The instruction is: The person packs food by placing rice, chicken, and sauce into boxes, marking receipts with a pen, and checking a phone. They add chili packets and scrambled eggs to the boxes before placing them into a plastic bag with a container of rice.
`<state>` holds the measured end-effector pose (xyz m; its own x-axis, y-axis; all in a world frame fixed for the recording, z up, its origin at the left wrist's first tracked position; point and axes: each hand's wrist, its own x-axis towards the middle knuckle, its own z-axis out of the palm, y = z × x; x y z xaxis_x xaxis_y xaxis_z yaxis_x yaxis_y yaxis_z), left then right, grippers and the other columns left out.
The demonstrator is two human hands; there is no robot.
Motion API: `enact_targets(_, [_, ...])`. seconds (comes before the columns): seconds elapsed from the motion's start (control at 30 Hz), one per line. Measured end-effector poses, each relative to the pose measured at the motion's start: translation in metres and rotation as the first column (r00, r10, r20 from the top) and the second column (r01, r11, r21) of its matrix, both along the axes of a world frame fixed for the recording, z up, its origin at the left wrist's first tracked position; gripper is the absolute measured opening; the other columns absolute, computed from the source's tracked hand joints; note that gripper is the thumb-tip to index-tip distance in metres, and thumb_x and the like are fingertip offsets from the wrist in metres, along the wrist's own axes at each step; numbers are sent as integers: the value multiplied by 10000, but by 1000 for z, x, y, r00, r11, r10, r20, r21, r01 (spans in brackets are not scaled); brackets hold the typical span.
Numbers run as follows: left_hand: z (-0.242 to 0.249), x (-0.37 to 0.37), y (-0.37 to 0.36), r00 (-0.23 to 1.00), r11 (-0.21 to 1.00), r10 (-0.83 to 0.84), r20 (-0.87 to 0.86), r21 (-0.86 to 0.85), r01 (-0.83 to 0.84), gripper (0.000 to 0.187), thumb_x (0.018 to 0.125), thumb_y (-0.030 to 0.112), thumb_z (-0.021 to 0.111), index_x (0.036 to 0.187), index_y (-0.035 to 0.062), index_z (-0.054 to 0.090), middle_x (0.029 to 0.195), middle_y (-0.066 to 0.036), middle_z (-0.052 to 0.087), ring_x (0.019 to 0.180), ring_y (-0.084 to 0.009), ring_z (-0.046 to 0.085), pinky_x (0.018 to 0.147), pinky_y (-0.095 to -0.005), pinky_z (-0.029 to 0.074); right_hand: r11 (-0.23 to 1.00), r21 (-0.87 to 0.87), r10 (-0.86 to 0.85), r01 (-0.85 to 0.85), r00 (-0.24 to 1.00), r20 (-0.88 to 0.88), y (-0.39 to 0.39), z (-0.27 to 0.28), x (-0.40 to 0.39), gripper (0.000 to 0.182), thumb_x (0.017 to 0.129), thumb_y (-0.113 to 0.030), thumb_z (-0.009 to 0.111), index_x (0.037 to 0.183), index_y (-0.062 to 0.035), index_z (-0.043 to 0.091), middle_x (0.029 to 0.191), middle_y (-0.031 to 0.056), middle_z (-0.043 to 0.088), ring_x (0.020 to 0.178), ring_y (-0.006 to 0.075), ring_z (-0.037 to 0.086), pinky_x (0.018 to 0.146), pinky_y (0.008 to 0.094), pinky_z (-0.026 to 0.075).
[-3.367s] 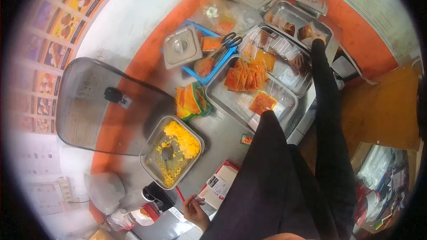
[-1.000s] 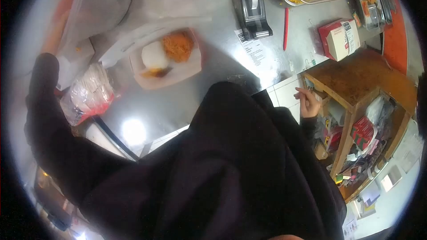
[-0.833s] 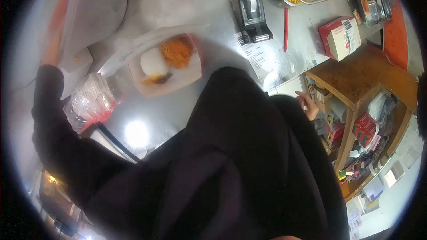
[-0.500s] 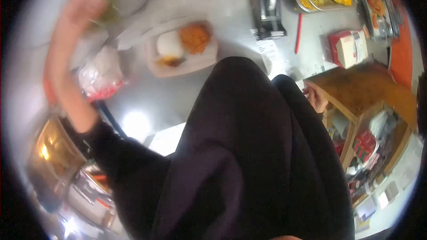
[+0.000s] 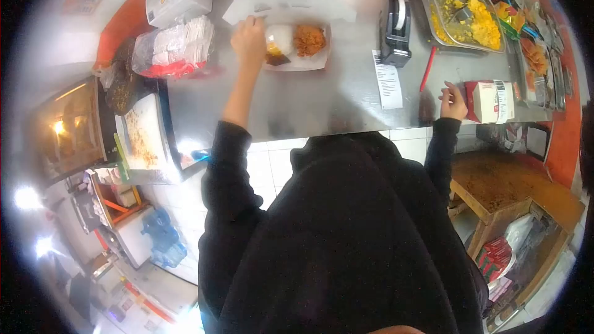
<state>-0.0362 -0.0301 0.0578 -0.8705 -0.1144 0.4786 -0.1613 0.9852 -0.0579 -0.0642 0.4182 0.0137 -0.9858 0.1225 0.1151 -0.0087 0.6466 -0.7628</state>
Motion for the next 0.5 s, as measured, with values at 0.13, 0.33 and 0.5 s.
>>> enact_targets(0.13, [-59, -15, -38, 913, 993, 114, 391, -43, -106, 180, 724, 160, 510, 888, 88, 530, 841, -132, 560, 761, -265, 560, 587, -375, 462, 968, 251, -9, -6, 998, 60, -8, -24, -23, 335, 706, -387, 554, 815, -71, 567, 714, 134, 592, 661, 276, 578, 607, 352, 446])
enact_targets(0.33, [39, 0, 35, 906, 839, 77, 417, 464, -284, 269, 757, 119, 451, 1016, 68, 499, 928, -164, 542, 861, -285, 535, 685, -389, 439, 809, 512, 121, -287, 935, 333, -30, -1, -42, 379, 700, -342, 596, 736, 31, 539, 709, 200, 573, 692, 313, 574, 607, 380, 447])
enact_targets(0.5, [-5, 59, 189, 948, 782, -301, 106, 597, 182, 275, 695, 9, 429, 939, 75, 536, 945, -106, 540, 905, -269, 495, 806, -359, 384, 639, -769, 473, 7, 785, 400, -32, 5, -25, 13, 707, -4, 539, 709, -11, 549, 713, 84, 582, 635, 138, 573, 551, 253, 452])
